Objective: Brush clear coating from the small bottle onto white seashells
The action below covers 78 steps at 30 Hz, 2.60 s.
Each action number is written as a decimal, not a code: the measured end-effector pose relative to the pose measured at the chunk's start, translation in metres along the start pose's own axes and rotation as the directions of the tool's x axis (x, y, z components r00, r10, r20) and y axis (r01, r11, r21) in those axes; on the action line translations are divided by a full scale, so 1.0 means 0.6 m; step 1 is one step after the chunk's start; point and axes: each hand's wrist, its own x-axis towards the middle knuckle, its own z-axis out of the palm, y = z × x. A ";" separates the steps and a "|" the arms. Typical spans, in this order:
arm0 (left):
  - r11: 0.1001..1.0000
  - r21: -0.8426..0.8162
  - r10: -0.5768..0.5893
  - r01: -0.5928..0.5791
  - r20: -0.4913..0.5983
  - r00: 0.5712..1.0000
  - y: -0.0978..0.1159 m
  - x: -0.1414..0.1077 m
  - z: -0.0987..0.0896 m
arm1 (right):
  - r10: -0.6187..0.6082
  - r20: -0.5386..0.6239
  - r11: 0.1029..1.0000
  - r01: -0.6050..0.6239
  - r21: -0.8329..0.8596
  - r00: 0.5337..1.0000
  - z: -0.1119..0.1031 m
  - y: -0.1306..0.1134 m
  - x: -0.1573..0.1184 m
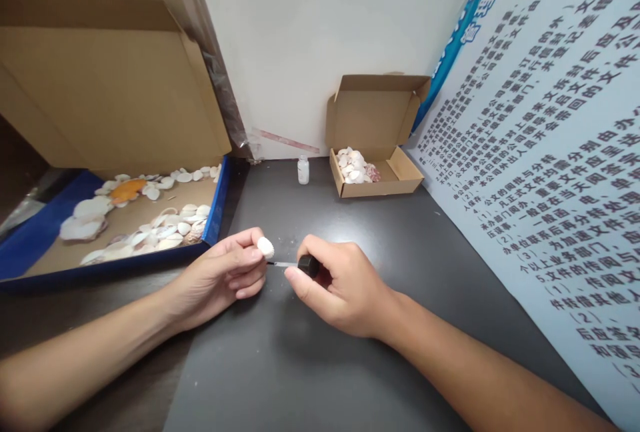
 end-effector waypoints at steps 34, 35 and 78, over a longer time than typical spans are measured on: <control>0.999 0.039 -0.031 0.030 0.036 0.999 0.001 0.000 0.001 | 0.027 -0.052 1.000 -0.028 -0.010 0.998 -0.003 -0.005 -0.001; 0.999 0.035 -0.028 0.026 0.035 0.999 0.000 0.000 0.001 | 0.041 -0.035 0.999 -0.042 -0.029 0.999 -0.003 -0.005 0.000; 0.997 0.031 -0.065 0.065 0.003 0.998 0.005 0.000 0.007 | 0.093 0.005 0.996 -0.093 -0.006 0.996 -0.003 -0.003 -0.001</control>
